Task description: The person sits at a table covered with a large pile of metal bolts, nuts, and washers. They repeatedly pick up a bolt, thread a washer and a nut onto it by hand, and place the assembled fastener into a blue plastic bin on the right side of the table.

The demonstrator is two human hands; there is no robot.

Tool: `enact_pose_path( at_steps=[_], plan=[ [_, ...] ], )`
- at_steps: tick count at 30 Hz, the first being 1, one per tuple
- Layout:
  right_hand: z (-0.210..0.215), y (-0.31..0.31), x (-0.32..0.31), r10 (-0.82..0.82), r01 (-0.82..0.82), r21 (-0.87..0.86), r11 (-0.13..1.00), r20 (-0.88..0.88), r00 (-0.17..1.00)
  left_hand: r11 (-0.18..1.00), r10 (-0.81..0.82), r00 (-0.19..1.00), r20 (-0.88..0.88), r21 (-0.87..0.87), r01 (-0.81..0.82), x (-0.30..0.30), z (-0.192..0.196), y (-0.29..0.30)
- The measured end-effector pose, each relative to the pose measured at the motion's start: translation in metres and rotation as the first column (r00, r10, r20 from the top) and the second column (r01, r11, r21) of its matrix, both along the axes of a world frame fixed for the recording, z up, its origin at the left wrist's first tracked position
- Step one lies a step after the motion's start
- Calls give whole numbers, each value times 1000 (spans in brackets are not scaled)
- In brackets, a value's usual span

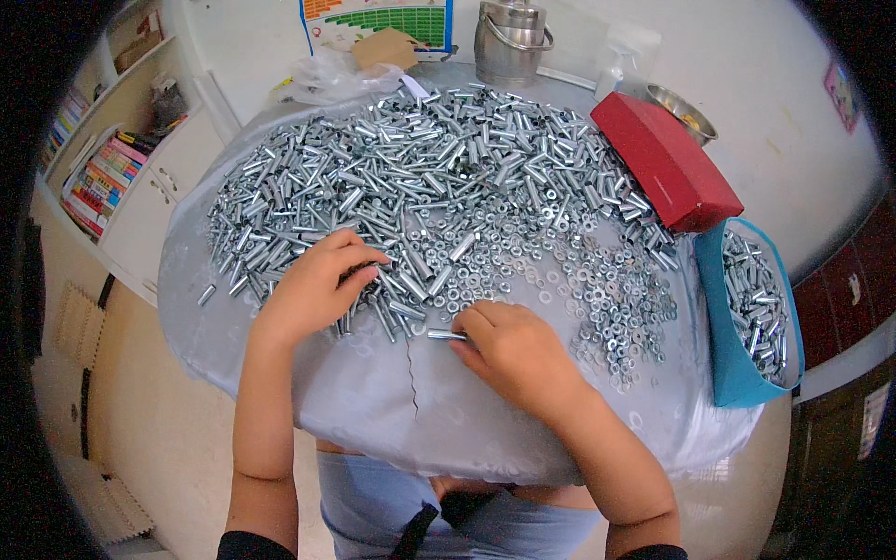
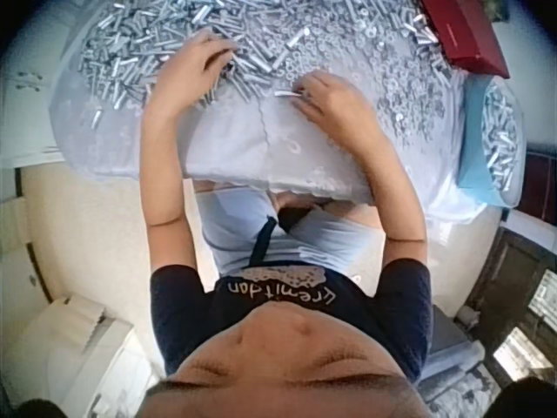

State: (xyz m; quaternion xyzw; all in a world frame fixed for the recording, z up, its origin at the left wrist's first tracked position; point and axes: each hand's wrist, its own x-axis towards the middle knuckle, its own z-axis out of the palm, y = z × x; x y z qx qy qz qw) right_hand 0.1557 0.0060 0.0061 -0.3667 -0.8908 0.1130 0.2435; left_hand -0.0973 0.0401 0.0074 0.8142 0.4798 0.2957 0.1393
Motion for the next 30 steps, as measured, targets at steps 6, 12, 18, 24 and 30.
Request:
enact_pose_path(
  at_steps=[6,12,18,24,30],
  plan=[
    [-3,-5,-2,-39,21,-148,989,-117,992,996,-2,998,65,-90,8,2,2,2],
    [4,-6,-4,-55,-32,-254,967,-329,943,987,2,998,61,-159,8,2,8,-2],
    [-5,-5,-6,-316,-196,-637,746,-597,737,987,-30,998,51,-156,37,1,4,2],
    [3,-1,-6,-469,-301,-770,563,-598,650,993,-47,993,104,-102,58,-2,-3,4],
    [-3,0,-6,-492,-280,-741,610,-632,599,981,8,984,177,-191,26,3,11,0]
  ],
)
